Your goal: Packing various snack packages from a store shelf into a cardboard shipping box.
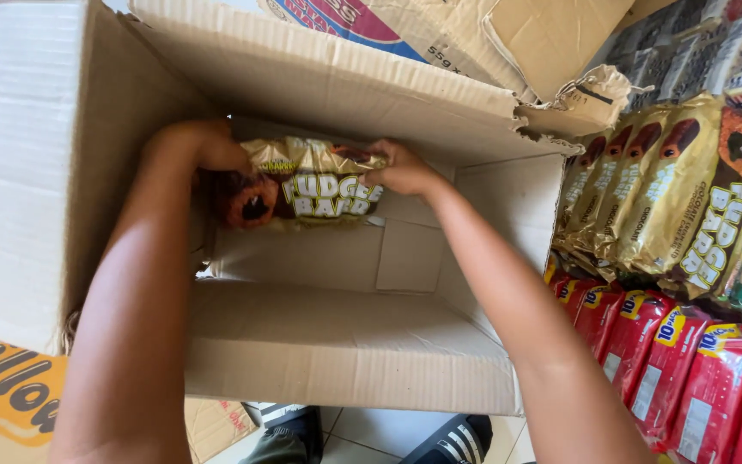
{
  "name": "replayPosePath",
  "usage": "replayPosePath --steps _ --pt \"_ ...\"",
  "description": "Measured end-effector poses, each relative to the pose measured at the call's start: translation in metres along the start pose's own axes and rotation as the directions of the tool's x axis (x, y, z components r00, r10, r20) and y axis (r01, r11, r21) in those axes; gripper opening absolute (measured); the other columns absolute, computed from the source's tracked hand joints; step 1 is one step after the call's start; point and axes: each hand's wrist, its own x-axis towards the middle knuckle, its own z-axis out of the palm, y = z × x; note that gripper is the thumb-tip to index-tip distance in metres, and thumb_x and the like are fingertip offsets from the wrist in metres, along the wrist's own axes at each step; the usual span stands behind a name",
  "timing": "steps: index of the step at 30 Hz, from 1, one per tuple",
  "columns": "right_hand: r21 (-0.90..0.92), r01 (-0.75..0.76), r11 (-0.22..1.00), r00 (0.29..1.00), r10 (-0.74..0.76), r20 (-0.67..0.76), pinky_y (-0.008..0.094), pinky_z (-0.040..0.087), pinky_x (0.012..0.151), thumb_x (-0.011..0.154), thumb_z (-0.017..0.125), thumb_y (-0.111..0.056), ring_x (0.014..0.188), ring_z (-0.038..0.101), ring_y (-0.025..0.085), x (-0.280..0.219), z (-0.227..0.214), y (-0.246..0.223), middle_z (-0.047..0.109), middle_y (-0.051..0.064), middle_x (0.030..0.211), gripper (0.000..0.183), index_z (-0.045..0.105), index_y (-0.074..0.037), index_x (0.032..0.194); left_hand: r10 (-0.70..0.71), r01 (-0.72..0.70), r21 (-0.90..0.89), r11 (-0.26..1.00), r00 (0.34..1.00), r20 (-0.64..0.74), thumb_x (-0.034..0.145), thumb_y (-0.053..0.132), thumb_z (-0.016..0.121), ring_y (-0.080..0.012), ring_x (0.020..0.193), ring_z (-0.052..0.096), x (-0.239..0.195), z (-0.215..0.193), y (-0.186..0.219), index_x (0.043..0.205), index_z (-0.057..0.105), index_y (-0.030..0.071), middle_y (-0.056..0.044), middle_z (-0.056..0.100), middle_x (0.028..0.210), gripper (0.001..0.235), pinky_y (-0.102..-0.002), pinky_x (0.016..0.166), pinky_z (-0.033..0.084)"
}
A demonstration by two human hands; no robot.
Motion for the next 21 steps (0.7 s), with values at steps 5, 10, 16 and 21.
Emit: replayPosePath --steps 5,10,16,21 --pt "0.042 -0.188 0.981 0.948 0.171 0.268 0.037 0.057 0.091 0.077 0.082 -0.019 0.121 0.063 0.023 -0.014 0.008 -0.016 0.061 0.008 0.14 0.08 0.047 -0.012 0.149 -0.061 0.079 -0.127 0.989 0.988 0.141 0.076 0.035 0.084 -0.0357 0.121 0.061 0.02 0.017 -0.007 0.141 0.056 0.011 -0.011 0.06 0.141 0.075 -0.053 0.091 0.059" --pt "0.228 -0.42 0.879 0.803 0.242 0.545 0.042 0.06 0.08 0.079 0.073 -0.012 0.115 0.063 0.027 -0.03 0.056 -0.009 0.062 0.013 0.137 0.081 0.041 -0.013 0.153 0.034 -0.043 -0.126 0.991 0.996 -0.077 0.072 0.031 0.089 -0.0361 0.121 0.061 0.03 0.034 0.009 0.138 0.057 0.008 -0.017 0.061 0.137 0.078 -0.048 0.095 0.055" --pt "0.571 -0.507 0.646 0.824 0.169 0.54 0.051 0.061 0.089 0.081 0.067 -0.003 0.116 0.063 0.03 -0.034 0.125 0.011 0.055 0.014 0.141 0.085 0.028 -0.012 0.157 0.184 -0.27 -0.167 0.948 0.896 -0.404 0.069 0.024 0.093 -0.041 0.118 0.062 0.037 0.06 0.025 0.131 0.063 0.004 -0.023 0.063 0.13 0.071 -0.045 0.097 0.05" --pt "0.603 -0.541 0.586 0.815 0.187 0.549 0.056 0.052 0.104 0.087 0.07 -0.007 0.125 0.058 0.032 -0.028 0.189 0.02 0.053 0.016 0.147 0.088 0.018 -0.019 0.157 0.266 -0.354 -0.151 0.923 0.87 -0.414 0.078 0.021 0.087 -0.034 0.109 0.072 0.046 0.065 0.013 0.124 0.077 0.012 -0.018 0.074 0.117 0.048 -0.042 0.099 0.056"
